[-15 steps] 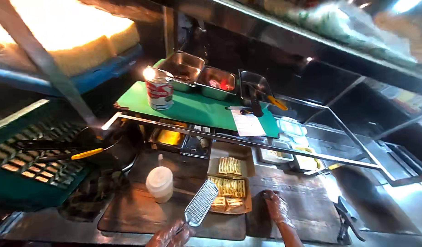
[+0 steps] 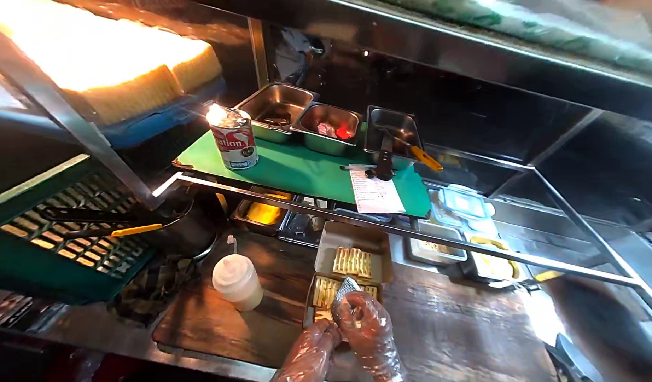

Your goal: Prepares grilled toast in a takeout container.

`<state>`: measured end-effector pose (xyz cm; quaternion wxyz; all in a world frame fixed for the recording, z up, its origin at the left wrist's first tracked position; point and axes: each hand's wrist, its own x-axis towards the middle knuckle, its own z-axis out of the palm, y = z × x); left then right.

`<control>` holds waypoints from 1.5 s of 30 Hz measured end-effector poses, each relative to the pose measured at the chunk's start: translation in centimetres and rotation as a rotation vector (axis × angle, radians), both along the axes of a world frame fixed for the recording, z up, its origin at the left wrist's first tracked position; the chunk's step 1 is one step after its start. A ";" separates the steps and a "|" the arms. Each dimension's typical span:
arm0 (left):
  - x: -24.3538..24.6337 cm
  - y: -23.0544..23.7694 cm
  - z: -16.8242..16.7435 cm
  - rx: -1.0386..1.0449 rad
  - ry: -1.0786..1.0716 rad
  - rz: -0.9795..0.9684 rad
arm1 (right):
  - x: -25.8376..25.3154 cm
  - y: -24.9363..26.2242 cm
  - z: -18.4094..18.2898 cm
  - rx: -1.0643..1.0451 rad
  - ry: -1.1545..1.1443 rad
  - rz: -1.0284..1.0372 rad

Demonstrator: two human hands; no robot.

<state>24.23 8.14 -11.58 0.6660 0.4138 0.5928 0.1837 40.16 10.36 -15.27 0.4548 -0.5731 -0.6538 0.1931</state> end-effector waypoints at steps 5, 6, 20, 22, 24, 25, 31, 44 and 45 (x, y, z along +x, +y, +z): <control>0.0 -0.6 -0.1 0.001 -0.087 0.096 | -0.1 1.5 -1.3 -0.042 0.192 0.085; 0.1 -0.7 -0.1 -0.004 -0.102 0.131 | -0.1 1.5 -1.7 -0.023 0.170 0.096; 0.0 -2.1 0.0 0.123 0.139 0.057 | -1.2 -0.5 -2.5 0.078 -0.190 0.093; 0.3 -2.4 0.8 0.151 0.222 -0.017 | -1.5 -0.4 -2.9 0.086 -0.201 0.065; 0.8 -2.7 1.1 0.174 0.285 -0.072 | -1.3 0.8 -2.9 -0.009 -0.212 0.025; 1.0 -2.9 1.1 0.174 0.299 -0.084 | -1.3 1.1 -2.9 -0.043 -0.215 0.005; 0.4 -3.3 1.8 0.217 0.330 -0.106 | -2.5 -0.4 -2.3 0.015 -0.229 0.030; -1.2 -1.1 1.7 0.216 0.304 -0.190 | -3.8 2.1 -1.4 -0.167 -0.190 -0.011; -1.4 -1.0 1.7 0.226 0.299 -0.170 | -4.2 1.3 -1.3 -0.096 -0.192 -0.011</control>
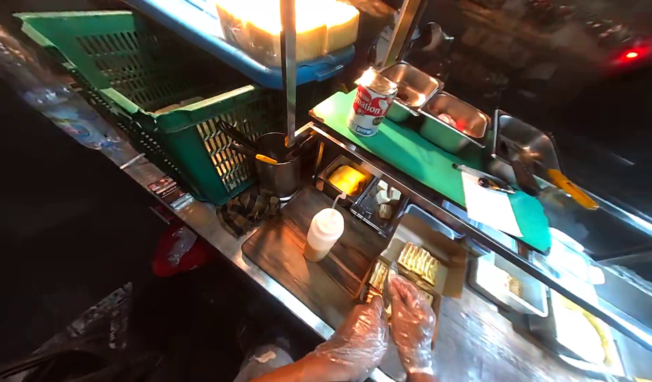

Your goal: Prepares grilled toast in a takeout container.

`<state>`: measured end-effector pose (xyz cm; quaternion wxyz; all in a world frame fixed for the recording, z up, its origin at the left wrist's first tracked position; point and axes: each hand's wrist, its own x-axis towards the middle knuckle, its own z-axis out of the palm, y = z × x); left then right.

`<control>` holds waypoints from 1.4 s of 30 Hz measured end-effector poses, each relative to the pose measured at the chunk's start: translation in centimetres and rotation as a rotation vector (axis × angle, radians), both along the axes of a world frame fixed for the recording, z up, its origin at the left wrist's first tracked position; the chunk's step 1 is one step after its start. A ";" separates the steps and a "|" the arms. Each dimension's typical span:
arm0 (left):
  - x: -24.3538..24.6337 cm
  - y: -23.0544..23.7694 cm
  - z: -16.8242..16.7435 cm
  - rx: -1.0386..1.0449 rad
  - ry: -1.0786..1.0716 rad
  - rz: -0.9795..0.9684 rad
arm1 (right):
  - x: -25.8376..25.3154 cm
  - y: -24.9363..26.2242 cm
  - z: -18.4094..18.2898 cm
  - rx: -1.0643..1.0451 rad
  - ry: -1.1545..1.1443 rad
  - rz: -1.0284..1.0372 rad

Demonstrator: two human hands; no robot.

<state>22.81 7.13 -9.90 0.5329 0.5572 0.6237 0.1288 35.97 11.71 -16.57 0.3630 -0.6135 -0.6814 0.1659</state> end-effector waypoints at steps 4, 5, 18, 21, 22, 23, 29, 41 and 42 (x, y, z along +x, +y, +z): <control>0.5 0.0 -0.2 0.000 0.038 -0.031 | 0.4 2.3 -0.2 -0.158 -0.106 -0.029; 0.5 0.0 -0.3 -0.008 0.036 -0.036 | 0.6 2.7 -0.3 -0.199 -0.096 -0.036; 0.1 -0.1 -1.0 0.025 -0.008 -0.010 | 0.0 -0.4 0.1 -0.007 -0.057 -0.030; 0.5 -0.5 -0.6 -0.003 0.016 -0.056 | 1.1 1.9 -0.2 -0.232 -0.092 -0.063; 0.4 -0.6 -0.6 -0.023 0.013 -0.064 | 1.2 1.4 -0.1 -0.209 -0.099 -0.052; 0.2 -0.7 -0.6 -0.027 0.002 -0.055 | 1.1 0.1 0.3 -0.151 -0.098 -0.027; 0.9 -3.0 -1.1 0.014 -0.040 -0.036 | 1.9 -1.1 -0.8 -0.161 -0.053 -0.060; 1.3 -3.6 -1.0 -0.024 -0.090 -0.059 | 2.0 -5.1 -0.5 0.012 0.013 -0.070; 1.6 -3.7 -1.1 0.012 -0.101 -0.045 | 2.1 -5.0 -0.4 0.017 0.001 -0.072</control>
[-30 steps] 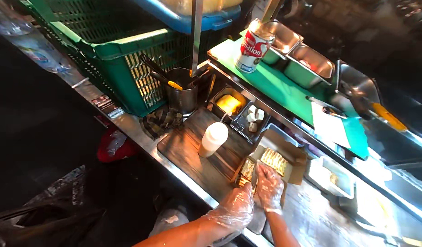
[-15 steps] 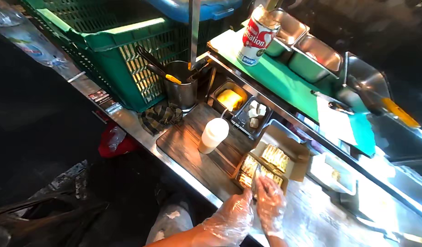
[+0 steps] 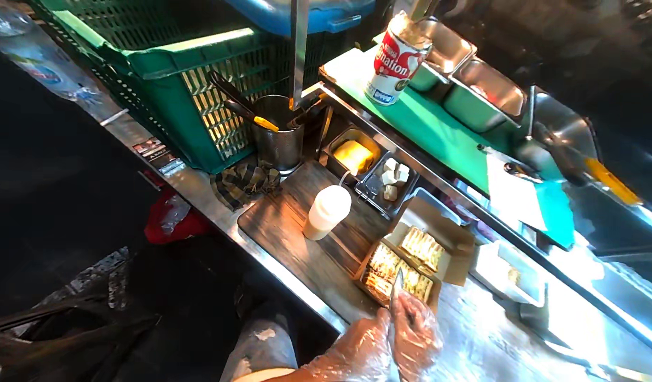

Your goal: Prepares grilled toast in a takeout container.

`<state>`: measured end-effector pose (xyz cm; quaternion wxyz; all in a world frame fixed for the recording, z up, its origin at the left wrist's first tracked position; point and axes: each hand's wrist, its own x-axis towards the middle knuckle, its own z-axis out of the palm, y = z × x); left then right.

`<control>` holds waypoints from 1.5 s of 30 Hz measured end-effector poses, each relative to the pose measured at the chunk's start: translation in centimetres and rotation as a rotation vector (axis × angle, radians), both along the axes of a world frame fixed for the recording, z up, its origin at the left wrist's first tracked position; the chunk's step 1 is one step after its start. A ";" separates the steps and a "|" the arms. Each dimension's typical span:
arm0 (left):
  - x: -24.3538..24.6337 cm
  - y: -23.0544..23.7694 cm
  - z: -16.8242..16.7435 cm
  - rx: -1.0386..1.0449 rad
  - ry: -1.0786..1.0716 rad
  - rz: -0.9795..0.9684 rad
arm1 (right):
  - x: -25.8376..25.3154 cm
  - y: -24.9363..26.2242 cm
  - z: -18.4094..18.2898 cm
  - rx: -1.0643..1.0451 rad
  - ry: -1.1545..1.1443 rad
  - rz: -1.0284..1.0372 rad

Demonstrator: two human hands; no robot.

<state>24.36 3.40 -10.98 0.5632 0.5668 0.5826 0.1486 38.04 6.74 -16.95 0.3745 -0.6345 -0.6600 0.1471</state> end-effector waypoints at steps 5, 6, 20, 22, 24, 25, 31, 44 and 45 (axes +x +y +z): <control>0.3 2.3 1.1 -0.020 0.043 -0.055 | 1.1 4.2 0.1 -0.136 -0.038 -0.057; 0.1 2.7 1.2 -0.021 0.034 -0.048 | 0.8 3.5 0.5 -0.091 -0.019 -0.040; 1.3 3.6 0.9 -0.012 -0.020 -0.118 | 3.1 5.7 0.4 -0.211 -0.077 -0.108; 1.2 3.3 0.7 -0.019 -0.022 -0.131 | 3.1 3.4 0.5 -0.135 -0.038 -0.068; 1.5 2.4 0.3 0.004 -0.032 -0.122 | 2.9 1.1 0.6 -0.052 0.011 -0.050; 1.9 2.0 0.2 0.017 -0.032 -0.124 | 3.4 1.1 0.3 -0.052 -0.009 -0.065; 2.6 1.8 -0.3 -0.008 -0.069 -0.165 | 4.3 -0.1 0.8 -0.098 0.001 -0.090; 4.4 1.8 -0.5 0.026 -0.109 -0.214 | 7.3 1.5 -0.6 -0.128 -0.005 -0.181; 4.3 2.2 -0.5 0.025 -0.123 -0.215 | 7.0 1.3 -0.1 -0.119 0.024 -0.185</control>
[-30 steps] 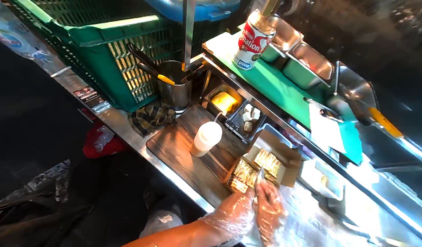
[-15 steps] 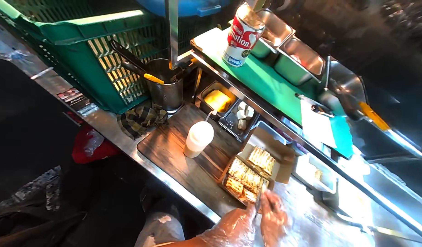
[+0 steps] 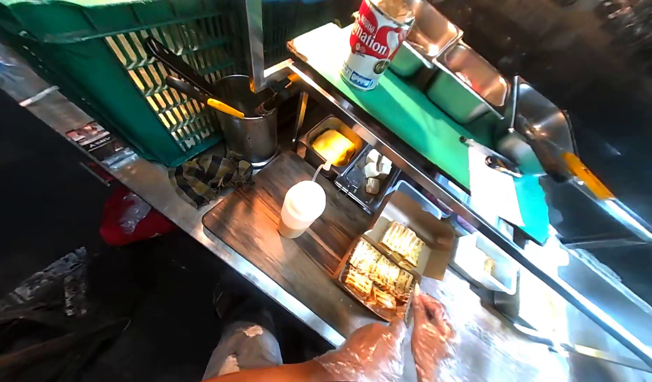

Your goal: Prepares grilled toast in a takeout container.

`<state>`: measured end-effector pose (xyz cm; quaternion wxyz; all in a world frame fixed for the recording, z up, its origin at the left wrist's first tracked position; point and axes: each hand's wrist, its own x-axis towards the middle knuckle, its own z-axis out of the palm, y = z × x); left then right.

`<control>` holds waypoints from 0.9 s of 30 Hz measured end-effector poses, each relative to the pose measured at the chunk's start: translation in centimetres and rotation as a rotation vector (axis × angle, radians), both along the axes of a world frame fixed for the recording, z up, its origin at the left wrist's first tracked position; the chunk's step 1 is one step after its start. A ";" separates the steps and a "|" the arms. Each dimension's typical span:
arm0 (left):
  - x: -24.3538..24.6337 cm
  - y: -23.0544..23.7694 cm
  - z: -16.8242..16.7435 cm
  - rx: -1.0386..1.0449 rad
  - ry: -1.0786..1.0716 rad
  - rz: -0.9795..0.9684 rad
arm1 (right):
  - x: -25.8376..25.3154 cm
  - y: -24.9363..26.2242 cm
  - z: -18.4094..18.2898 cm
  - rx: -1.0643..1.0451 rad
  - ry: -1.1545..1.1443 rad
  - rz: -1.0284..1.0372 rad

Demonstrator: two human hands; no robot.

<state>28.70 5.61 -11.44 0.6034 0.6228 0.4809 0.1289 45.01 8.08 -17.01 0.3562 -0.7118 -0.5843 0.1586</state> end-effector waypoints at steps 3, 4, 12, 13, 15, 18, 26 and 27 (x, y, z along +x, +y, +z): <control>0.0 0.6 0.1 0.041 -0.049 0.048 | -0.9 -1.4 1.6 0.056 -0.009 0.050; 0.2 0.8 0.3 0.050 -0.049 0.047 | -0.5 -0.7 1.3 0.058 -0.027 0.039; 0.7 2.8 0.5 0.070 -0.044 0.037 | 0.1 1.6 1.7 0.080 -0.062 0.047; 0.7 2.9 0.8 0.067 -0.033 0.031 | 0.5 2.6 1.5 0.034 -0.082 0.041; 0.3 3.4 1.0 0.064 -0.011 0.014 | 0.2 3.6 1.9 -0.013 -0.078 0.025; -0.7 3.3 0.1 0.101 -0.026 0.065 | -1.7 2.3 2.6 0.067 -0.066 0.095; -2.9 2.9 0.8 0.070 0.038 0.137 | -4.1 3.6 2.2 0.101 -0.049 0.162; -3.0 2.9 1.0 0.063 0.048 0.139 | -4.1 3.8 1.9 0.101 -0.062 0.176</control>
